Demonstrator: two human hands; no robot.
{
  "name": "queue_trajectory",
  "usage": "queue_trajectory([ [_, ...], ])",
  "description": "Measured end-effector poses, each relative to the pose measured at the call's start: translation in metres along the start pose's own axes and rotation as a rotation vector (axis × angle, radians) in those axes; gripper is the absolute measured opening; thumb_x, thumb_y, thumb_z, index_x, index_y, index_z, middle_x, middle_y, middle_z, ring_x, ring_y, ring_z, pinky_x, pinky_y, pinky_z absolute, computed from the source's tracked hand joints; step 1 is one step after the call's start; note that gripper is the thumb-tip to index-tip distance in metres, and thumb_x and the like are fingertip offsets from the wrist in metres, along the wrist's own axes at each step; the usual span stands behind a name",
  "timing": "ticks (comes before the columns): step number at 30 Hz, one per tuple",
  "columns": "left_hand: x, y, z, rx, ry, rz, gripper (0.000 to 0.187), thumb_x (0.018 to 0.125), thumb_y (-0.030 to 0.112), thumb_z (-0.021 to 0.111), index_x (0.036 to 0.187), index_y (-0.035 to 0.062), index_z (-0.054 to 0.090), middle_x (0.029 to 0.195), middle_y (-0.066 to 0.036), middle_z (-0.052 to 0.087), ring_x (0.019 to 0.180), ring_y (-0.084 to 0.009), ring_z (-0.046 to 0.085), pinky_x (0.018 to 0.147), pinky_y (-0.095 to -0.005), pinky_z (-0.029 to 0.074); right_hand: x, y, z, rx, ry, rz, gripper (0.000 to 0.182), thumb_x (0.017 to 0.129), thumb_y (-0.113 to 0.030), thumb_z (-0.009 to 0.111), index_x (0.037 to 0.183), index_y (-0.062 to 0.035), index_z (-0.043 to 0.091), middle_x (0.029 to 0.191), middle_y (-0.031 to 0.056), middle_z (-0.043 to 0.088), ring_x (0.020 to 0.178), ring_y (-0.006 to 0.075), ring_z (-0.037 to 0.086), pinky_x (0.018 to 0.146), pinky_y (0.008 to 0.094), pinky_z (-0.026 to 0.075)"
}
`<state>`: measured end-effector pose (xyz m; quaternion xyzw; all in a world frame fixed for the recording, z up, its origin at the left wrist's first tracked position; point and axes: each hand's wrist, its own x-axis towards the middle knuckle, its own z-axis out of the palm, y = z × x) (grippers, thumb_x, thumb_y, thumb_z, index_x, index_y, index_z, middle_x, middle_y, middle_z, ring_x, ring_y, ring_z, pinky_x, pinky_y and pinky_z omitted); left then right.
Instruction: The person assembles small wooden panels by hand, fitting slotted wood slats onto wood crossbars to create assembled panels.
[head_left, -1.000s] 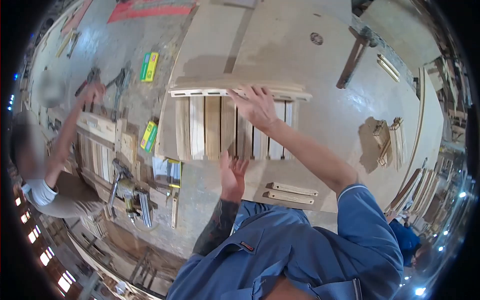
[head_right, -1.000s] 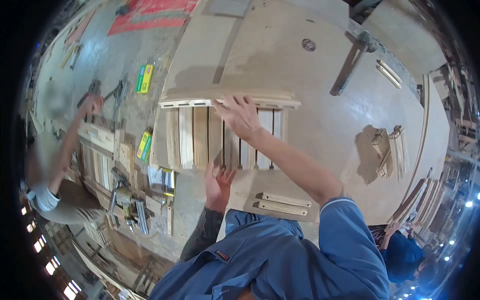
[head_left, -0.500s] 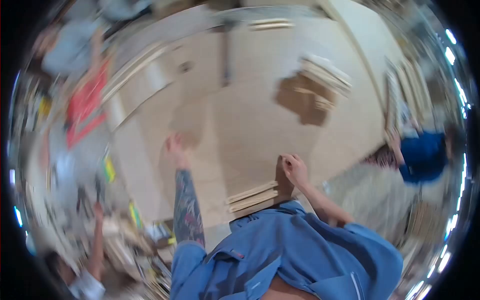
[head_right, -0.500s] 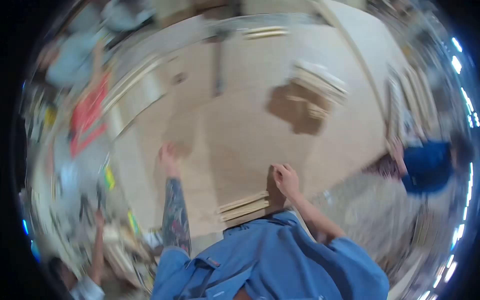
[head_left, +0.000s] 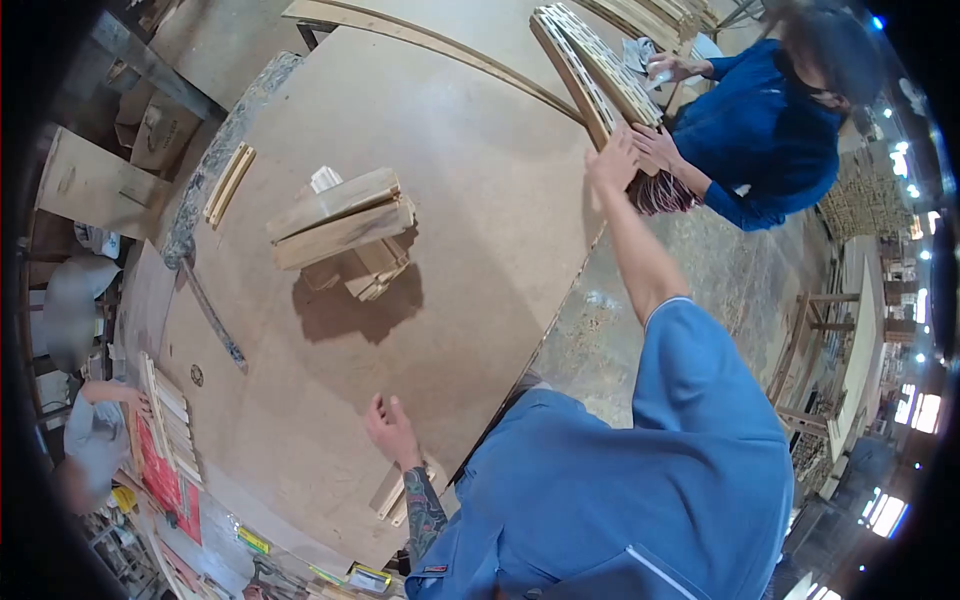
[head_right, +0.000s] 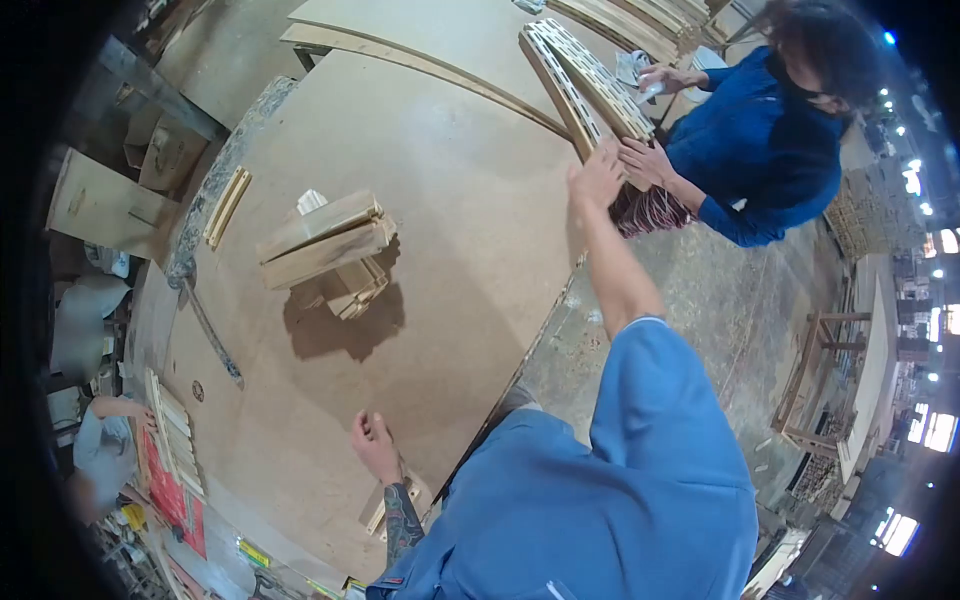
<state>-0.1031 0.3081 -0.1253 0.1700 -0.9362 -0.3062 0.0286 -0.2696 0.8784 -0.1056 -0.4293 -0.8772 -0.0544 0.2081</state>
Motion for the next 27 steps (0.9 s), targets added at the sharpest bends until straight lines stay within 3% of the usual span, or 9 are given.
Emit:
queue_trajectory([
  [4,0.020,0.073,0.035,-0.194,-0.422,0.117,0.034,0.092,0.026,0.069,0.117,0.0035,0.067,0.110,-0.015,0.063,0.099,-0.0270,0.062,0.087,-0.0371,0.051,0.049,0.028,0.024,0.055,-0.260,0.012,0.064,0.075,-0.030,0.073,0.129,-0.0020,0.052,0.124,0.0221,0.058,0.114,0.0402,0.057,0.094,0.0479,0.049],
  [6,0.025,0.116,0.058,-0.310,-0.510,0.128,0.034,0.091,0.025,0.070,0.117,0.0039,0.066,0.111,-0.015,0.062,0.103,-0.0274,0.062,0.088,-0.0374,0.052,0.026,0.023,0.013,0.371,-0.371,-0.060,0.060,0.074,-0.030,0.074,0.123,-0.0007,0.054,0.115,0.0225,0.060,0.108,0.0399,0.059,0.091,0.0471,0.050],
  [8,0.032,0.149,0.084,-0.281,-0.530,0.275,0.036,0.091,0.027,0.070,0.117,0.0031,0.066,0.112,-0.016,0.062,0.105,-0.0294,0.062,0.090,-0.0384,0.052,-0.041,0.002,-0.008,0.467,-0.393,0.059,0.060,0.073,-0.028,0.074,0.122,-0.0002,0.053,0.112,0.0225,0.060,0.105,0.0394,0.060,0.090,0.0481,0.049],
  [11,0.034,0.200,0.101,-0.291,-0.581,0.284,0.047,0.090,0.032,0.071,0.123,0.0014,0.061,0.117,-0.016,0.059,0.112,-0.0321,0.058,0.096,-0.0395,0.049,-0.168,-0.025,-0.080,0.605,-0.448,0.084,0.054,0.076,-0.027,0.074,0.119,-0.0030,0.052,0.108,0.0211,0.060,0.104,0.0403,0.059,0.087,0.0493,0.048],
  [15,0.023,0.203,0.096,0.018,-0.508,0.431,0.063,0.082,0.036,0.077,0.129,0.0015,0.056,0.123,-0.017,0.056,0.118,-0.0350,0.053,0.099,-0.0438,0.045,-0.298,-0.026,-0.172,0.904,-1.005,-0.227,0.057,0.078,-0.028,0.077,0.125,-0.0033,0.059,0.103,0.0172,0.067,0.090,0.0327,0.067,0.079,0.0423,0.054],
  [19,0.020,0.134,0.051,0.129,-0.560,0.434,0.053,0.077,0.031,0.077,0.120,0.0071,0.058,0.116,-0.016,0.062,0.110,-0.0378,0.059,0.089,-0.0483,0.049,-0.318,-0.019,-0.188,0.912,-1.552,-0.371,0.051,0.080,-0.030,0.079,0.121,-0.0046,0.064,0.101,0.0152,0.070,0.088,0.0251,0.070,0.079,0.0379,0.055],
  [21,0.017,0.098,-0.015,0.102,-0.637,0.395,0.046,0.077,0.026,0.076,0.117,0.0094,0.059,0.105,-0.016,0.067,0.097,-0.0377,0.065,0.079,-0.0493,0.052,-0.315,-0.015,-0.173,0.929,-1.403,-0.417,0.047,0.084,-0.029,0.078,0.122,-0.0044,0.064,0.100,0.0142,0.072,0.082,0.0228,0.070,0.075,0.0363,0.056],
  [23,-0.003,0.035,-0.084,0.155,-0.744,0.283,0.050,0.078,0.027,0.077,0.122,0.0095,0.060,0.109,-0.017,0.068,0.100,-0.0369,0.066,0.083,-0.0481,0.052,-0.311,-0.009,-0.167,0.921,-1.279,-0.365,0.045,0.085,-0.027,0.077,0.122,-0.0038,0.064,0.101,0.0123,0.072,0.081,0.0200,0.069,0.074,0.0336,0.055],
  [27,-0.096,-0.090,-0.206,0.068,-0.442,-0.011,0.068,0.078,0.031,0.079,0.137,0.0086,0.055,0.116,-0.019,0.068,0.109,-0.0371,0.065,0.093,-0.0417,0.052,-0.346,-0.002,-0.182,0.899,-1.257,-0.390,0.041,0.087,-0.022,0.075,0.122,-0.0024,0.064,0.101,0.0104,0.071,0.080,0.0152,0.067,0.072,0.0303,0.054],
])
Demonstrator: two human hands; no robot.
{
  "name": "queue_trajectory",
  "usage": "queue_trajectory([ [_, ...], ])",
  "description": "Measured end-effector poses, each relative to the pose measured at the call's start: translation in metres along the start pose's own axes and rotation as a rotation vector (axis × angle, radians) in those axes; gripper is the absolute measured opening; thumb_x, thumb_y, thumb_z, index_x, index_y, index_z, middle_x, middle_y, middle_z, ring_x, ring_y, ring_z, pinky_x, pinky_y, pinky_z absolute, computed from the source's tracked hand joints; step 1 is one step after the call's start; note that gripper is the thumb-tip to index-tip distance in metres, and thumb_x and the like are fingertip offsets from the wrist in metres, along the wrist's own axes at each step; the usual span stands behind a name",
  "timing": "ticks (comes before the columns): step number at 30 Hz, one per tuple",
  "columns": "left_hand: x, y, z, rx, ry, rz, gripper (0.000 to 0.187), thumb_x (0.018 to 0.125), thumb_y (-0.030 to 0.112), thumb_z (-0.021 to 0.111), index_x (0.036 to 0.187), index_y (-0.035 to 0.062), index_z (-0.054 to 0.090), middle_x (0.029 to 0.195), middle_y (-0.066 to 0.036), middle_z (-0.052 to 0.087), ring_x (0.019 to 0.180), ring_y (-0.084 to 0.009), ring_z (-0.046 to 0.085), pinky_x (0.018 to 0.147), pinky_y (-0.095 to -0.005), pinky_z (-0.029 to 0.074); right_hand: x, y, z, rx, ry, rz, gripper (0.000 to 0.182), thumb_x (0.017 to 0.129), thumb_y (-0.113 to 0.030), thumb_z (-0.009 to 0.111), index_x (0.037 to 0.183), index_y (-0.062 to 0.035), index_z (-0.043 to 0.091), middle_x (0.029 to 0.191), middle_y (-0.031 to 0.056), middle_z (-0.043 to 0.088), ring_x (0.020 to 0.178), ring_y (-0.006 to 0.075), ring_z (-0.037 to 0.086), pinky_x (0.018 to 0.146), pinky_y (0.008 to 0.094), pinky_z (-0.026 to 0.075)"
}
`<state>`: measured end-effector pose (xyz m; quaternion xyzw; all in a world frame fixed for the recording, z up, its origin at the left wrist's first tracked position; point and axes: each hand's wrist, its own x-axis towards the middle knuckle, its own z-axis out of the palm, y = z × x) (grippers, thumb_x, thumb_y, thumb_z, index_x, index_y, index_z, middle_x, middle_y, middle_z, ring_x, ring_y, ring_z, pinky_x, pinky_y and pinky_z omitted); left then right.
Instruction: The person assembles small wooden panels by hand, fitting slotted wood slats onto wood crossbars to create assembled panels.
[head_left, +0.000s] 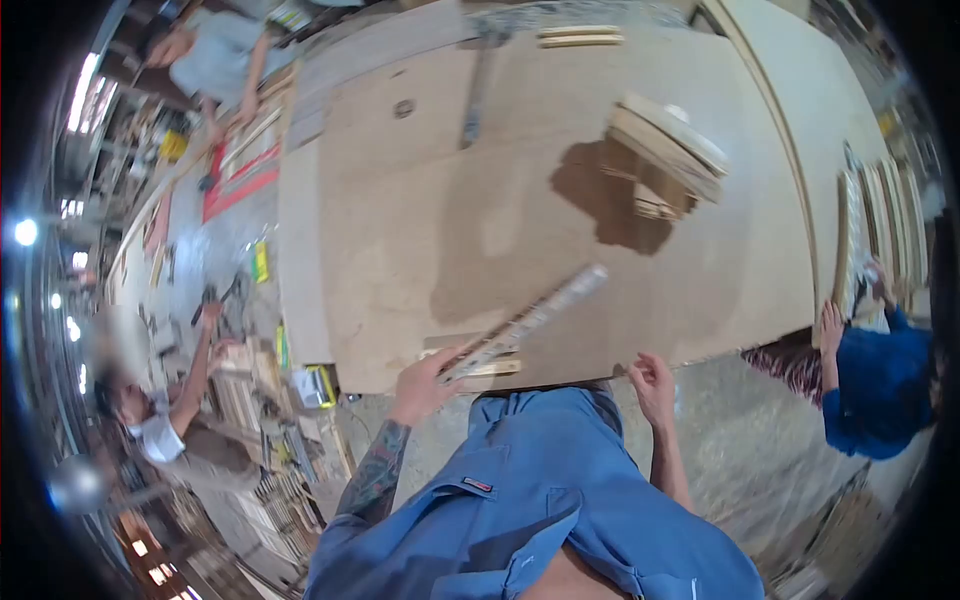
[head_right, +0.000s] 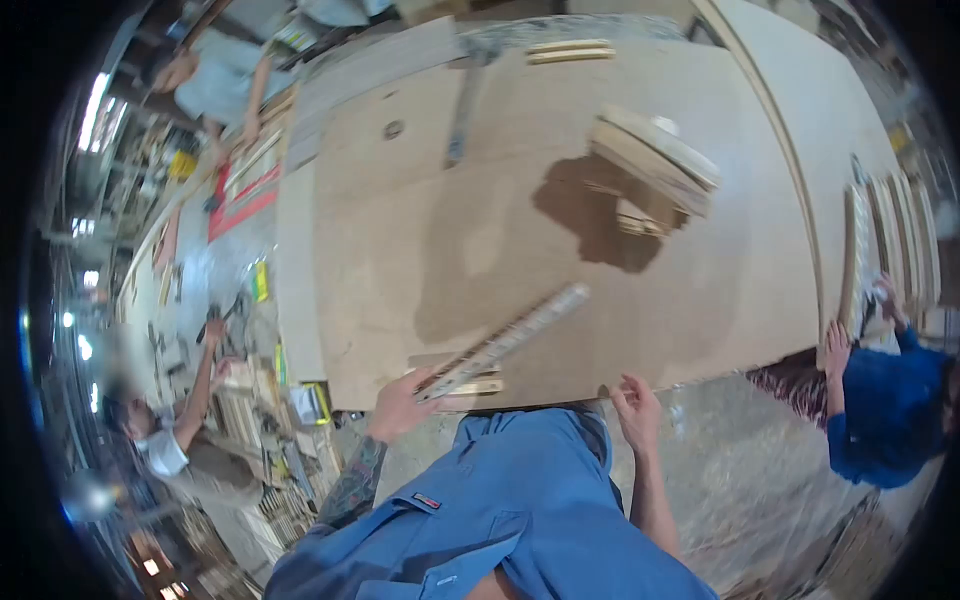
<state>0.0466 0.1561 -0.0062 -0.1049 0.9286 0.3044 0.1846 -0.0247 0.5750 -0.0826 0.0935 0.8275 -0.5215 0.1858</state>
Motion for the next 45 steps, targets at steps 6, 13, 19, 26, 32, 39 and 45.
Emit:
queue_trajectory([
  [6,0.012,-0.137,-0.005,-0.250,0.516,-0.427,0.052,0.081,0.039,0.075,0.116,0.0054,0.059,0.104,-0.019,0.067,0.099,-0.0378,0.065,0.085,-0.0475,0.051,-0.024,-0.064,0.110,-0.029,-0.202,-0.079,0.036,0.089,-0.018,0.072,0.121,-0.0015,0.064,0.098,0.0115,0.071,0.077,0.0136,0.065,0.070,0.0302,0.054],
  [13,0.081,-0.181,-0.118,-0.025,0.767,-0.642,0.061,0.082,0.047,0.075,0.126,0.0087,0.059,0.111,-0.026,0.068,0.105,-0.0382,0.067,0.083,-0.0482,0.053,-0.036,-0.161,0.173,-0.246,-0.397,-0.361,0.034,0.088,-0.017,0.073,0.117,-0.0010,0.066,0.094,0.0123,0.072,0.076,0.0191,0.068,0.071,0.0334,0.055],
  [19,-0.031,-0.174,-0.097,-0.109,0.580,-0.105,0.031,0.086,0.030,0.074,0.109,0.0103,0.069,0.102,-0.011,0.069,0.095,-0.0297,0.067,0.077,-0.0402,0.055,-0.019,-0.194,0.175,-0.559,-0.062,-0.648,0.071,0.075,-0.015,0.081,0.140,-0.0128,0.052,0.136,0.0164,0.057,0.125,0.0348,0.052,0.107,0.0448,0.042],
  [26,-0.023,-0.133,-0.018,-0.020,0.166,0.400,0.030,0.080,0.028,0.075,0.106,0.0148,0.071,0.095,-0.006,0.063,0.094,-0.0273,0.063,0.079,-0.0407,0.052,0.024,-0.144,0.139,-1.021,-0.427,-0.694,0.064,0.073,-0.021,0.080,0.132,-0.0156,0.059,0.132,0.0106,0.061,0.127,0.0309,0.052,0.106,0.0461,0.042],
  [32,-0.011,-0.139,0.013,0.122,0.286,0.368,0.039,0.079,0.028,0.076,0.116,0.0165,0.072,0.094,-0.003,0.062,0.091,-0.0262,0.060,0.082,-0.0412,0.048,0.029,-0.089,0.132,-1.053,-0.423,-0.628,0.030,0.074,-0.027,0.077,0.101,-0.0137,0.070,0.109,-0.0002,0.071,0.106,0.0259,0.063,0.089,0.0429,0.050],
  [39,0.044,-0.047,0.001,0.095,0.366,0.365,0.048,0.079,0.030,0.080,0.123,0.0131,0.068,0.102,-0.011,0.065,0.100,-0.0299,0.060,0.088,-0.0416,0.049,0.083,-0.119,0.066,-0.584,-0.186,-0.602,0.050,0.079,-0.030,0.082,0.123,-0.0131,0.068,0.125,0.0108,0.067,0.118,0.0311,0.061,0.100,0.0428,0.049],
  [45,0.232,0.150,0.021,-0.697,0.001,0.136,0.045,0.091,0.032,0.072,0.124,0.0038,0.063,0.097,-0.010,0.068,0.082,-0.0234,0.066,0.074,-0.0334,0.054,0.307,-0.169,-0.125,-0.506,0.613,-0.572,0.053,0.087,-0.039,0.075,0.125,-0.0030,0.065,0.121,0.0192,0.068,0.113,0.0316,0.064,0.095,0.0385,0.050],
])
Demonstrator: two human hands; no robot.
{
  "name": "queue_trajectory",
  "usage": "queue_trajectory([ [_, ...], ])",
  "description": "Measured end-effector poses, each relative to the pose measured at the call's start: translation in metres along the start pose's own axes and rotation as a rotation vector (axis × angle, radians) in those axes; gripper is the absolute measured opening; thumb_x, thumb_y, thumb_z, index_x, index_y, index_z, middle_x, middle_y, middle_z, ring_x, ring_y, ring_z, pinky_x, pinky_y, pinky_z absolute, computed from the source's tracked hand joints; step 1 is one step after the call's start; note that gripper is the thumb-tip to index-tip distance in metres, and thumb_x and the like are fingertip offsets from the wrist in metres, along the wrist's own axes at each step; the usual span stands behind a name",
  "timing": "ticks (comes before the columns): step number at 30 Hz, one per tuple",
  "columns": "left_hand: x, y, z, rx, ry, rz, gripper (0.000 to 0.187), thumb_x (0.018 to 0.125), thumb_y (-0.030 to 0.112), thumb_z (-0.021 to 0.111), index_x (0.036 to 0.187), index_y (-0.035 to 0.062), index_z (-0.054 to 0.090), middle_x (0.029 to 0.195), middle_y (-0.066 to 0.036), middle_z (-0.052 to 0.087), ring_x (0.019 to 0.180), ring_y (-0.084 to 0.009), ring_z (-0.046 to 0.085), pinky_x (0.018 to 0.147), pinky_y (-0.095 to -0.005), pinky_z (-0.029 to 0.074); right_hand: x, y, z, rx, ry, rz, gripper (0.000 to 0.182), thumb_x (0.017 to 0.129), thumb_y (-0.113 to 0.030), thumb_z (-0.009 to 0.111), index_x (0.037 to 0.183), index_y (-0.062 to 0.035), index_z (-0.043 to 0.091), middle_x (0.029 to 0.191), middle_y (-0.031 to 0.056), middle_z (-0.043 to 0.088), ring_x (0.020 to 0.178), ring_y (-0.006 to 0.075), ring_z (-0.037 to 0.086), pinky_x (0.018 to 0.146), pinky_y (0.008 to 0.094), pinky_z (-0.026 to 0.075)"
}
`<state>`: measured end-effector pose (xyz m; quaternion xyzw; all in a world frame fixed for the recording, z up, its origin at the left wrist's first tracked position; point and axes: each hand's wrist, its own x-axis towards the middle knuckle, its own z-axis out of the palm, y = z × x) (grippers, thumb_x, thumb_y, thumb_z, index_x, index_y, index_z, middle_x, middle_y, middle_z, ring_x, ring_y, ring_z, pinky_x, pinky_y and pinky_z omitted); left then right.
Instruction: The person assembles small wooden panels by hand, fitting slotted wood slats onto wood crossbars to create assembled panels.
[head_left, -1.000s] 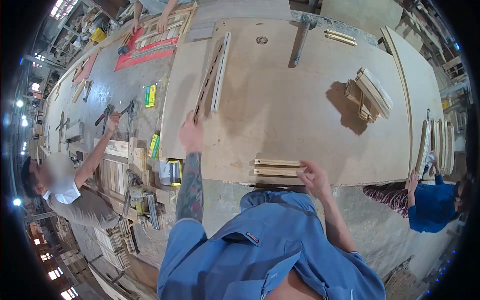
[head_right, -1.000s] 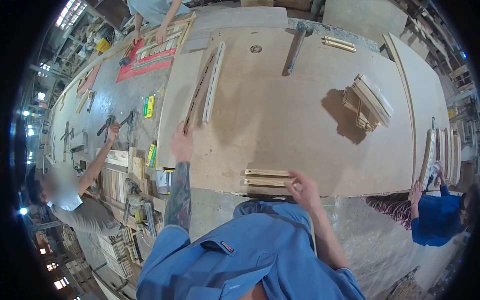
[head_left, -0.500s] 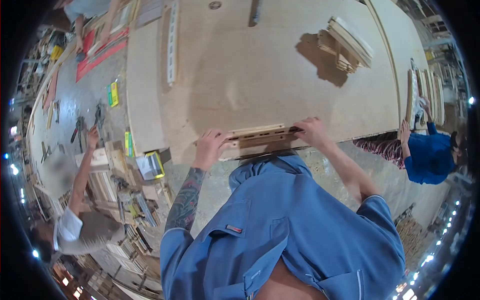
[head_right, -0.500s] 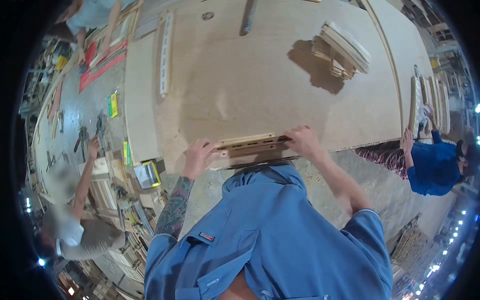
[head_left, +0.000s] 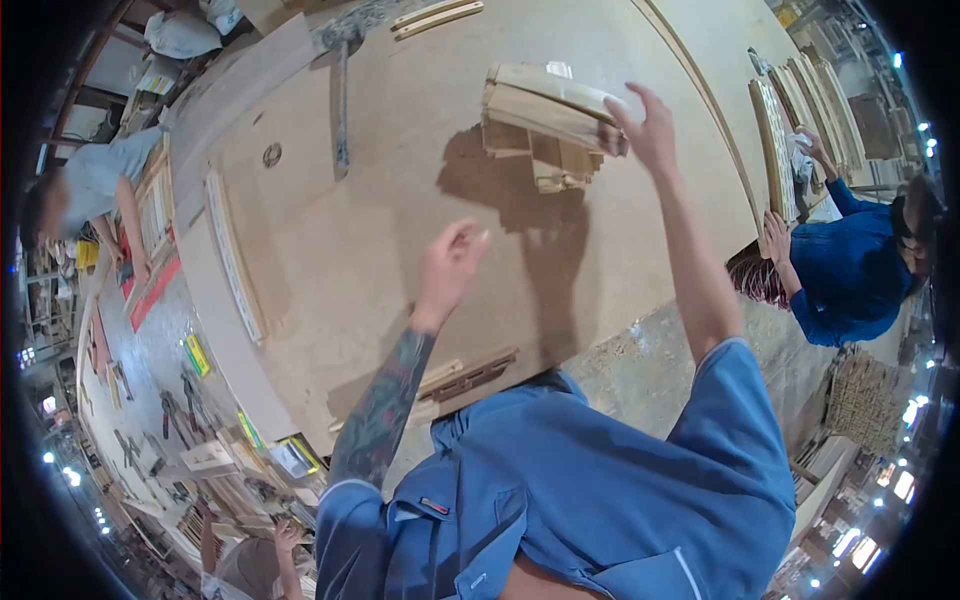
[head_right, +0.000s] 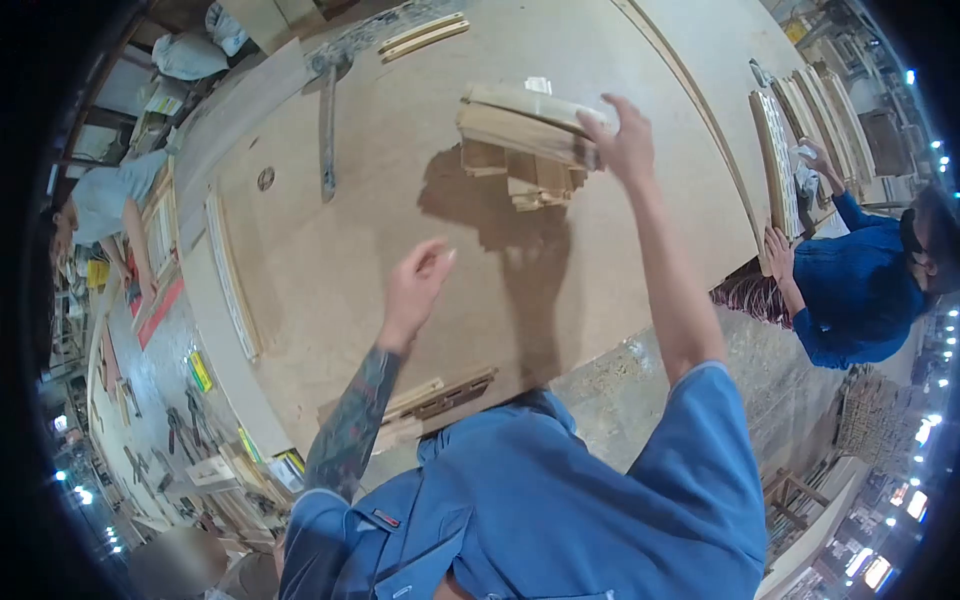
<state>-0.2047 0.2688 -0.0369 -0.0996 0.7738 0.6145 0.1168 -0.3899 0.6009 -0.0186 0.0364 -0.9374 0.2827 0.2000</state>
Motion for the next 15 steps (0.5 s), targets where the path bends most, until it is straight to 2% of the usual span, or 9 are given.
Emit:
queue_trajectory([
  [1,0.033,0.019,0.021,-0.223,-0.099,-0.182,0.045,0.094,0.031,0.070,0.127,0.0023,0.061,0.098,-0.008,0.068,0.081,-0.0202,0.065,0.073,-0.0318,0.053,0.025,0.026,0.008,0.004,0.005,0.005,0.053,0.087,-0.039,0.075,0.125,-0.0030,0.065,0.121,0.0192,0.068,0.113,0.0316,0.064,0.095,0.0385,0.050],
  [3,0.072,0.062,0.057,-0.334,-0.184,-0.378,0.060,0.093,0.043,0.069,0.133,0.0012,0.057,0.102,-0.010,0.068,0.086,-0.0245,0.066,0.078,-0.0341,0.053,0.055,0.064,0.025,0.241,-0.309,0.270,0.057,0.091,-0.051,0.068,0.125,-0.0047,0.066,0.115,0.0153,0.070,0.110,0.0286,0.065,0.093,0.0374,0.050],
  [4,0.084,0.066,0.075,-0.328,-0.186,-0.383,0.060,0.093,0.043,0.069,0.133,0.0012,0.057,0.102,-0.010,0.068,0.086,-0.0245,0.066,0.078,-0.0341,0.053,0.059,0.062,0.025,0.244,-0.309,0.276,0.057,0.091,-0.051,0.068,0.125,-0.0047,0.066,0.115,0.0153,0.070,0.110,0.0286,0.065,0.093,0.0374,0.050],
  [6,0.101,0.068,0.107,0.096,0.155,-0.102,0.076,0.090,0.055,0.068,0.137,-0.0021,0.051,0.114,-0.017,0.064,0.104,-0.0297,0.062,0.092,-0.0414,0.050,0.058,0.050,0.021,0.383,-0.795,0.371,0.058,0.092,-0.053,0.065,0.124,-0.0051,0.067,0.111,0.0129,0.070,0.106,0.0226,0.064,0.089,0.0359,0.051],
  [7,0.107,0.065,0.117,0.223,0.295,-0.073,0.090,0.087,0.061,0.066,0.143,-0.0062,0.043,0.133,-0.026,0.053,0.127,-0.0338,0.049,0.108,-0.0448,0.040,0.051,0.045,0.021,0.400,-0.789,0.409,0.059,0.091,-0.054,0.067,0.123,-0.0043,0.067,0.105,0.0115,0.070,0.096,0.0174,0.064,0.080,0.0323,0.051],
  [8,0.108,0.060,0.121,0.225,0.295,-0.082,0.090,0.087,0.061,0.066,0.143,-0.0062,0.043,0.133,-0.026,0.053,0.127,-0.0338,0.049,0.108,-0.0448,0.040,0.037,0.043,0.021,0.401,-0.797,0.413,0.059,0.091,-0.054,0.067,0.123,-0.0043,0.067,0.105,0.0115,0.070,0.096,0.0174,0.064,0.080,0.0323,0.051],
  [10,0.099,0.056,0.120,-0.004,0.382,-0.192,0.101,0.087,0.064,0.063,0.149,-0.0089,0.030,0.148,-0.030,0.038,0.141,-0.0447,0.030,0.119,-0.0471,0.022,0.001,0.034,0.020,0.499,-0.579,0.400,0.045,0.095,-0.042,0.067,0.116,-0.0024,0.067,0.081,0.0035,0.064,0.071,0.0089,0.057,0.060,0.0255,0.044],
  [12,0.090,0.030,0.120,-0.157,0.333,-0.271,0.102,0.090,0.065,0.061,0.150,-0.0099,0.027,0.153,-0.029,0.033,0.143,-0.0400,0.031,0.120,-0.0430,0.022,-0.041,0.007,0.008,0.458,-0.517,0.497,0.037,0.093,-0.035,0.072,0.109,-0.0024,0.068,0.071,0.0001,0.060,0.062,0.0085,0.054,0.053,0.0262,0.042],
  [15,0.062,0.017,0.113,-0.647,0.079,-0.443,0.085,0.096,0.062,0.055,0.148,-0.0023,0.039,0.147,-0.010,0.046,0.135,-0.0205,0.041,0.112,-0.0368,0.033,-0.110,-0.046,0.001,0.314,-0.304,0.506,0.037,0.089,-0.033,0.077,0.105,-0.0019,0.066,0.065,0.0002,0.058,0.058,0.0085,0.053,0.051,0.0274,0.043],
])
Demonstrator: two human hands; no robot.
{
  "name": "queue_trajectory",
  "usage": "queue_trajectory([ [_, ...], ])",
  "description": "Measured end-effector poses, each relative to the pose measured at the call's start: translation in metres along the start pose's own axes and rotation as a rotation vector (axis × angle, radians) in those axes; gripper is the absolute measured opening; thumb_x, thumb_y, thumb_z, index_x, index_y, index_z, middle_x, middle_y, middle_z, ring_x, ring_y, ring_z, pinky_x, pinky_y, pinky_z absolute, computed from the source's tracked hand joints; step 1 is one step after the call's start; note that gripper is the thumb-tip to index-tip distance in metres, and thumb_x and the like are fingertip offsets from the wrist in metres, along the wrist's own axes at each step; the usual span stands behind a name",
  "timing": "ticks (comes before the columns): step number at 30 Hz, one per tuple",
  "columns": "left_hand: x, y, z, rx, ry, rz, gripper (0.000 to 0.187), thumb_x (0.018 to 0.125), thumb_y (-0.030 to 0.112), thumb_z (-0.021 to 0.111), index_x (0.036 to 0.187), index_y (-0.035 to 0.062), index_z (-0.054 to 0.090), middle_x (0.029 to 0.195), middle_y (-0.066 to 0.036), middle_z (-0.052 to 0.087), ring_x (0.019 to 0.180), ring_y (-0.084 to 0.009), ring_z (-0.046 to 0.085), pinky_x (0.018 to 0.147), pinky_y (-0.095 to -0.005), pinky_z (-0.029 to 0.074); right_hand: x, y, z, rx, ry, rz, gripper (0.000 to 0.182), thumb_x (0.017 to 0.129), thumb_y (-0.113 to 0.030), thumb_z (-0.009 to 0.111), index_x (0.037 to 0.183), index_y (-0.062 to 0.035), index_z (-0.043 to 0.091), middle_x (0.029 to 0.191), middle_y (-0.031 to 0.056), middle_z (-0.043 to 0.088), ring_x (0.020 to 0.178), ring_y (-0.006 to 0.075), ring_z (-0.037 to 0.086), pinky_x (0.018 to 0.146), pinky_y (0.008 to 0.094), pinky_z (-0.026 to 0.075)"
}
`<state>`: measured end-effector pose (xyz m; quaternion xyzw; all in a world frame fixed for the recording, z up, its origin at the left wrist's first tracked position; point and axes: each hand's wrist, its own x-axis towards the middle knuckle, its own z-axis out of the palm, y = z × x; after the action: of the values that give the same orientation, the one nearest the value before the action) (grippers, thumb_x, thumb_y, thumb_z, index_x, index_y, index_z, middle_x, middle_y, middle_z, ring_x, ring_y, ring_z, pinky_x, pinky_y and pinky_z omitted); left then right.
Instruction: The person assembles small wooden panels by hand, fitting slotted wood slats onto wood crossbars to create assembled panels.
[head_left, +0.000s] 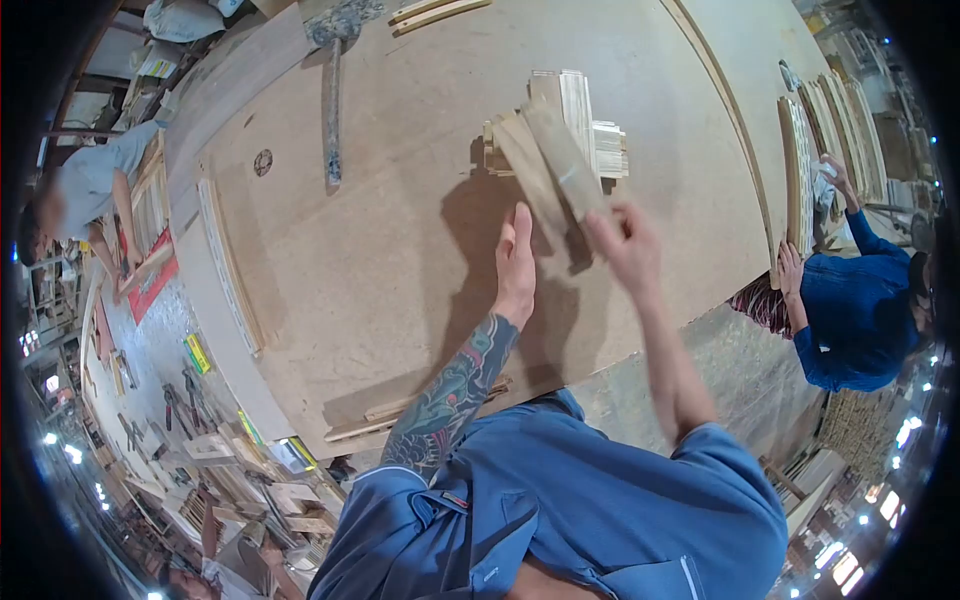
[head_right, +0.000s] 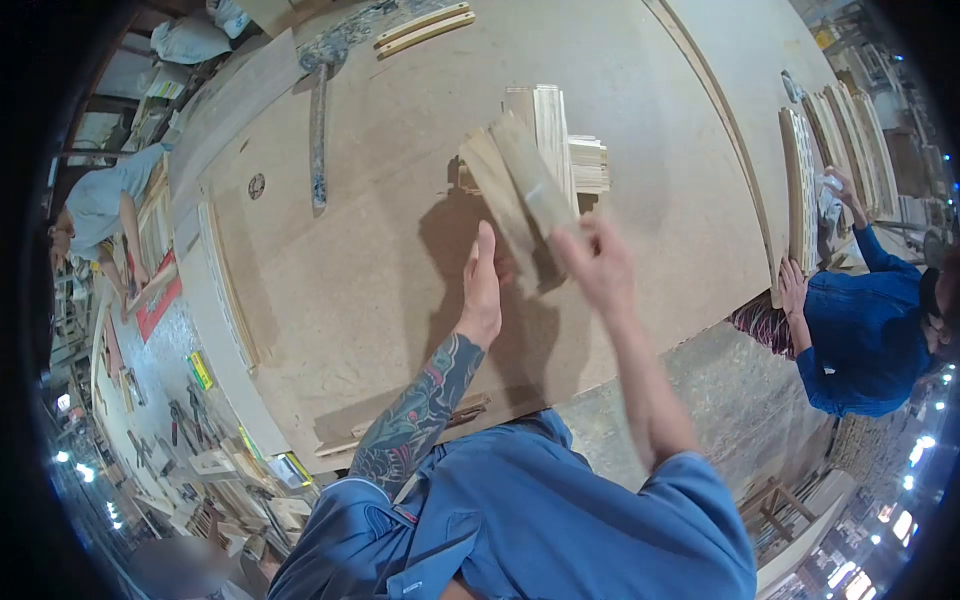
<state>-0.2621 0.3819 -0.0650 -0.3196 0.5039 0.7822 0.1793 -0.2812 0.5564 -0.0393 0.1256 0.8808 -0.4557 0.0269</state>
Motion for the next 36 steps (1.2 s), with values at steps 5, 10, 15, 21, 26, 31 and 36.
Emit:
queue_trajectory([
  [5,-0.061,-0.058,-0.067,-0.223,0.080,0.084,0.054,0.103,0.038,0.056,0.139,-0.0014,0.050,0.137,-0.010,0.056,0.126,-0.0163,0.051,0.108,-0.0318,0.039,-0.126,-0.049,0.055,0.144,-0.086,0.087,0.037,0.089,-0.031,0.076,0.107,-0.0008,0.064,0.071,0.0058,0.062,0.062,0.0110,0.057,0.056,0.0296,0.047],
  [10,-0.104,-0.072,-0.202,-0.139,0.313,0.136,0.048,0.102,0.034,0.059,0.134,-0.0013,0.055,0.126,-0.008,0.063,0.115,-0.0164,0.058,0.099,-0.0329,0.047,-0.189,-0.015,0.156,0.370,-0.188,0.234,0.041,0.091,-0.035,0.070,0.111,0.0006,0.063,0.084,0.0160,0.069,0.074,0.0235,0.067,0.066,0.0360,0.052],
  [15,-0.109,-0.052,-0.299,0.993,0.740,0.416,0.074,0.087,0.044,0.073,0.136,-0.0062,0.050,0.132,-0.026,0.056,0.118,-0.0353,0.057,0.100,-0.0411,0.047,-0.190,-0.006,0.197,-0.470,0.094,-0.294,0.049,0.086,-0.040,0.071,0.117,-0.0032,0.062,0.120,0.0197,0.063,0.106,0.0368,0.062,0.093,0.0446,0.049],
  [21,-0.092,-0.040,-0.295,0.891,0.656,0.307,0.075,0.074,0.042,0.080,0.129,-0.0030,0.053,0.124,-0.027,0.059,0.120,-0.0417,0.055,0.101,-0.0452,0.045,-0.175,-0.053,0.247,-0.440,-0.170,-0.082,0.057,0.073,-0.036,0.080,0.114,-0.0016,0.062,0.122,0.0192,0.062,0.107,0.0388,0.062,0.090,0.0468,0.050],
  [26,-0.100,-0.040,-0.308,0.609,0.623,0.405,0.068,0.074,0.034,0.077,0.127,0.0006,0.052,0.123,-0.027,0.059,0.116,-0.0424,0.057,0.095,-0.0467,0.048,-0.193,-0.068,0.265,-0.200,-0.258,-0.067,0.050,0.072,-0.032,0.080,0.106,0.0004,0.061,0.102,0.0196,0.066,0.100,0.0380,0.064,0.086,0.0465,0.051],
  [31,-0.101,-0.050,-0.357,0.868,0.996,0.499,0.064,0.076,0.033,0.074,0.128,0.0034,0.052,0.116,-0.024,0.060,0.112,-0.0418,0.059,0.093,-0.0490,0.049,-0.184,-0.054,0.249,-0.288,-0.104,0.006,0.048,0.072,-0.032,0.079,0.102,0.0008,0.060,0.094,0.0186,0.066,0.095,0.0384,0.063,0.085,0.0479,0.050],
  [36,-0.081,-0.064,-0.342,0.652,0.785,0.540,0.061,0.078,0.032,0.072,0.129,0.0036,0.054,0.115,-0.024,0.060,0.111,-0.0423,0.058,0.094,-0.0504,0.047,-0.189,-0.055,0.263,-0.270,-0.105,-0.033,0.055,0.073,-0.040,0.077,0.107,0.0005,0.061,0.102,0.0198,0.065,0.101,0.0380,0.062,0.087,0.0478,0.049],
])
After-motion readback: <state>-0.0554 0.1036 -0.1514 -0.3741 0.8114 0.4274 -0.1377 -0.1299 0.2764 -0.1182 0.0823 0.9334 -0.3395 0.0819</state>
